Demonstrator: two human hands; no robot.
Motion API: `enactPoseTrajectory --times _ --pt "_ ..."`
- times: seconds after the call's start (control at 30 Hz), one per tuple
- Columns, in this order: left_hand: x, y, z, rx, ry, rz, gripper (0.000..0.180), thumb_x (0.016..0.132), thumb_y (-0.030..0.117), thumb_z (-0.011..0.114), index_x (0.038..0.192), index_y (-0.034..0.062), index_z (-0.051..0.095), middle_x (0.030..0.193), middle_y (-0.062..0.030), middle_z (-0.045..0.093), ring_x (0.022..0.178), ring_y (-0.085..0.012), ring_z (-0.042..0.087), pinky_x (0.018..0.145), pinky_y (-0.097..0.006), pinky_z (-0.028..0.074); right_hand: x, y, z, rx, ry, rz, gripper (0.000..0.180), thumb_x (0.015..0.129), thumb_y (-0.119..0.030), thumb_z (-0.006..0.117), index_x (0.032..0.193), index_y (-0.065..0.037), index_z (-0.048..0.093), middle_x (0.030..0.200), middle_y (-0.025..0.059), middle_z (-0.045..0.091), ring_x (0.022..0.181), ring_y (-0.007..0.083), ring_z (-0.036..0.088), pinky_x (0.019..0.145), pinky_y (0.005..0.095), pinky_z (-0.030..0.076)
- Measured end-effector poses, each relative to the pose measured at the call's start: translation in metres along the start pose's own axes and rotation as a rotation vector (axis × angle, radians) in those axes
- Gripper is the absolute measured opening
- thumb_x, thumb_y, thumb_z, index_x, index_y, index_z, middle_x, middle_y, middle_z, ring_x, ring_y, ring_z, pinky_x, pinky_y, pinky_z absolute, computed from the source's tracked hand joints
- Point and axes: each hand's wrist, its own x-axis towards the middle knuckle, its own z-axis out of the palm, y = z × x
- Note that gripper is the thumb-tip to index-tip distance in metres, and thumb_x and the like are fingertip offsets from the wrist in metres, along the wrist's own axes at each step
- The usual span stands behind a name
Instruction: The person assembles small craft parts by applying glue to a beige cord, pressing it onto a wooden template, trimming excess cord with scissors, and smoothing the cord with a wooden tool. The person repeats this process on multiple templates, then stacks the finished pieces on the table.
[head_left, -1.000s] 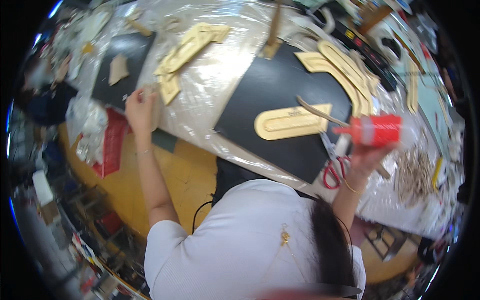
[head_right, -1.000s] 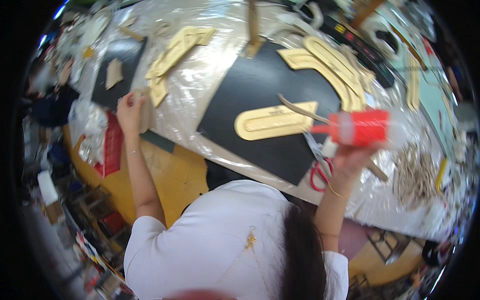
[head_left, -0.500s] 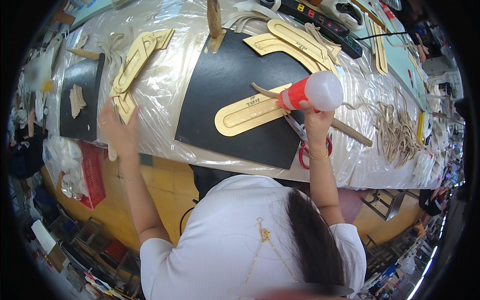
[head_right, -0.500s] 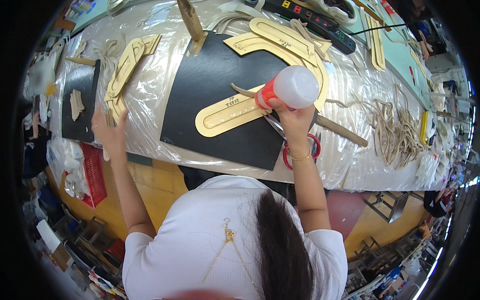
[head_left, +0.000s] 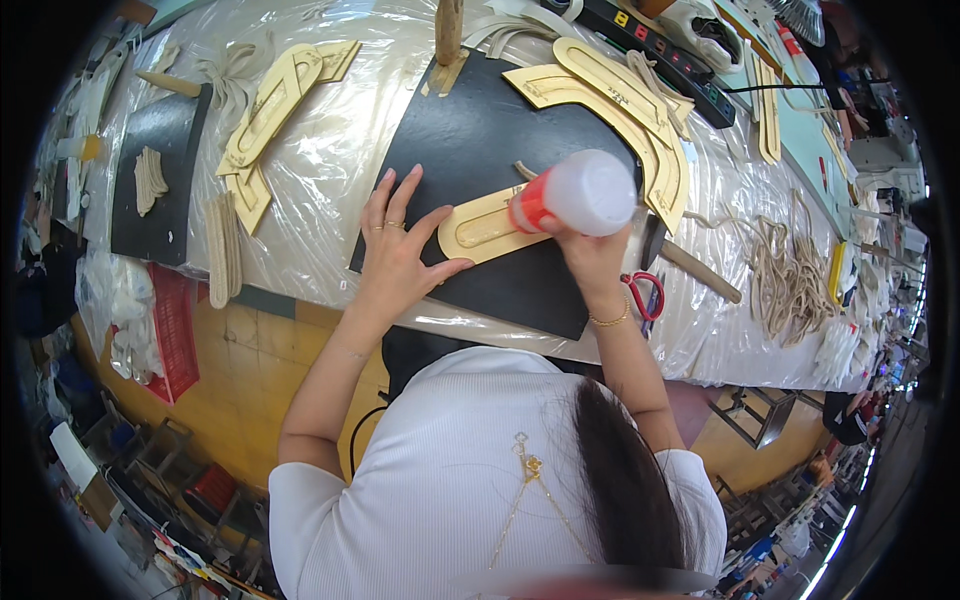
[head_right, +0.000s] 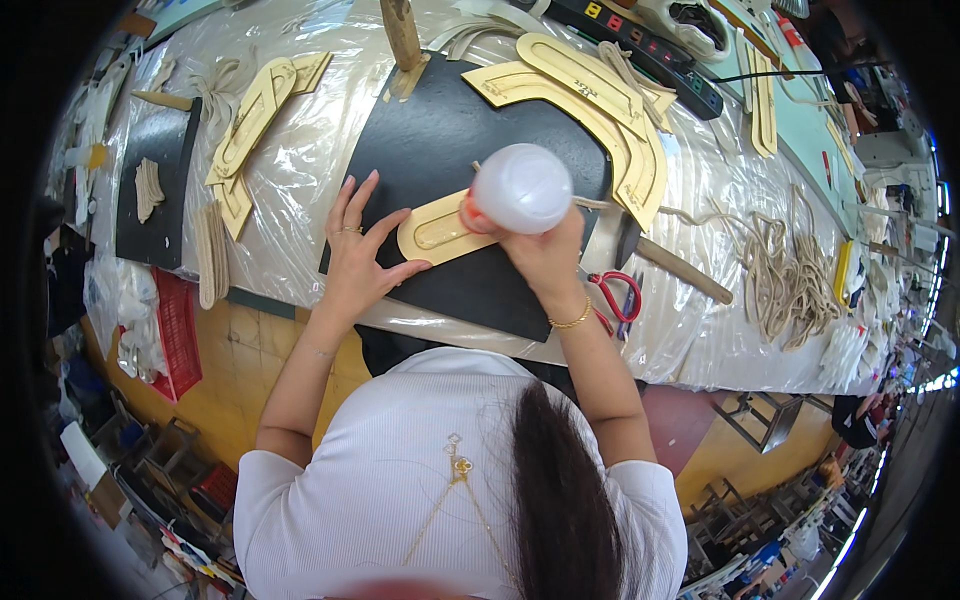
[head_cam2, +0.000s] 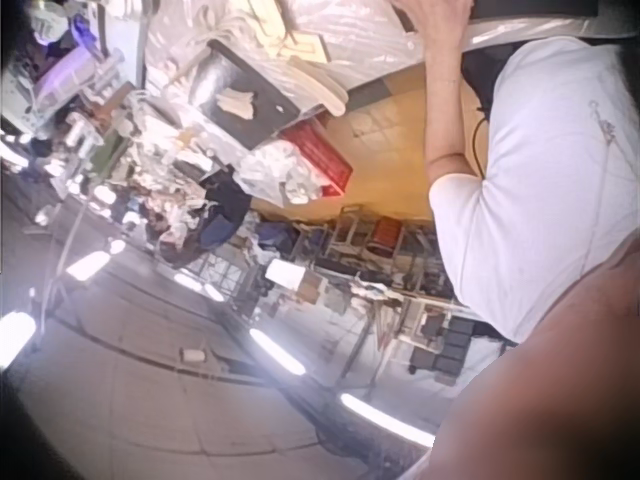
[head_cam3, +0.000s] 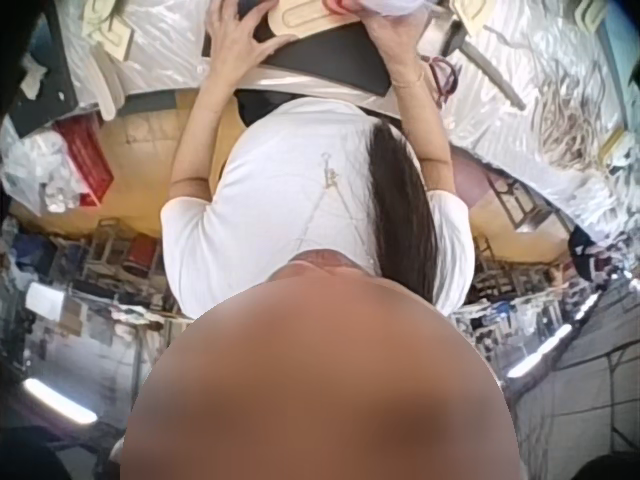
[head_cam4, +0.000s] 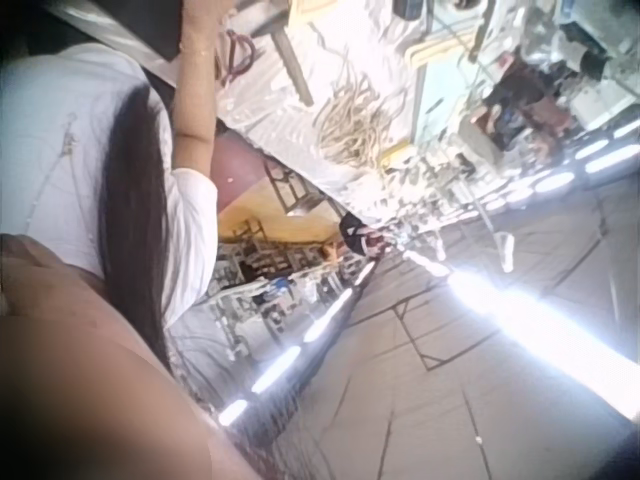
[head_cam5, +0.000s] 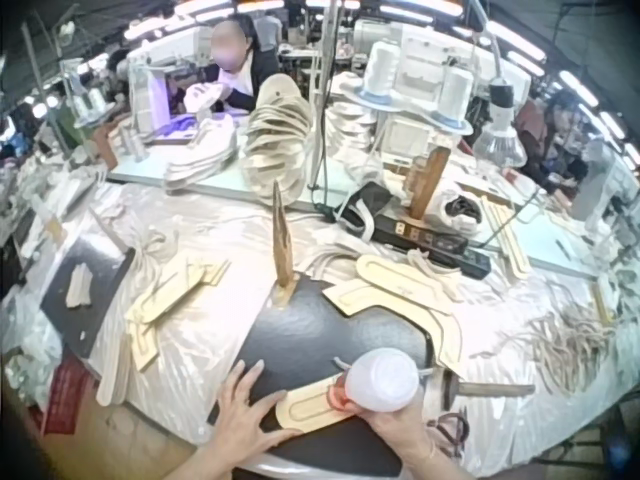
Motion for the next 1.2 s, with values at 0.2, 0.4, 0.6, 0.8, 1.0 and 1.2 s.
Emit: enactPoseTrajectory --times 0.2,0.4,0.6,0.8,1.0,1.2 --pt "0.0 0.0 0.002 0.006 0.011 -0.006 0.06 0.065 0.043 0.09 0.114 0.0125 0.073 0.159 -0.0125 0.034 0.149 -0.0393 0.022 0.12 -0.053 0.021 -0.012 0.004 0.036 -0.028 -0.149 -0.002 0.066 0.068 -0.022 0.095 0.121 0.001 0.062 0.112 0.0119 0.071 0.104 0.0217 0.069 0.091 0.0338 0.053" --pt "0.01 0.002 -0.003 -0.031 -0.002 -0.021 0.063 0.072 0.047 0.086 0.121 0.0111 0.069 0.157 -0.0123 0.035 0.147 -0.0385 0.025 0.118 -0.054 0.023 0.016 0.005 -0.006 0.802 0.25 0.331 0.063 0.093 -0.056 0.064 0.131 -0.007 0.054 0.121 0.0077 0.065 0.111 0.0229 0.066 0.1 0.0414 0.054" --pt "0.042 0.019 -0.002 -0.068 -0.013 0.065 0.06 0.08 0.041 0.082 0.129 0.0104 0.065 0.153 -0.0147 0.039 0.144 -0.0374 0.028 0.117 -0.05 0.026 0.032 -0.006 -0.098 1.042 0.479 0.274 0.072 0.088 -0.064 0.065 0.132 -0.01 0.052 0.125 0.0117 0.065 0.109 0.0273 0.067 0.087 0.0466 0.061" --pt "0.093 0.028 0.024 -0.044 -0.12 0.137 0.05 0.081 0.027 0.082 0.125 0.0099 0.068 0.143 -0.0145 0.049 0.136 -0.0365 0.04 0.113 -0.047 0.035 0.002 -0.01 -0.122 1.083 0.557 0.271 0.068 0.088 -0.062 0.067 0.13 -0.011 0.053 0.123 0.006 0.064 0.11 0.0217 0.065 0.09 0.0382 0.059" --pt "0.136 0.032 0.014 -0.328 -0.327 0.055 0.014 0.083 0.014 0.075 0.093 0.0055 0.072 0.125 -0.0119 0.064 0.123 -0.0359 0.054 0.103 -0.047 0.042 -0.006 -0.021 -0.129 1.001 0.655 0.239 0.072 0.089 -0.064 0.065 0.137 -0.012 0.05 0.127 0.0069 0.062 0.114 0.0231 0.063 0.095 0.0428 0.056" --pt "0.139 0.096 0.016 -1.512 -0.44 -0.089 0.011 0.091 0.001 0.068 0.101 0.0003 0.062 0.108 -0.0173 0.07 0.096 -0.021 0.069 0.089 -0.034 0.055 0.017 -0.05 -0.126 0.693 0.64 -0.05 0.079 0.089 -0.067 0.061 0.143 -0.012 0.044 0.131 0.0113 0.058 0.115 0.0277 0.062 0.1 0.0527 0.052"
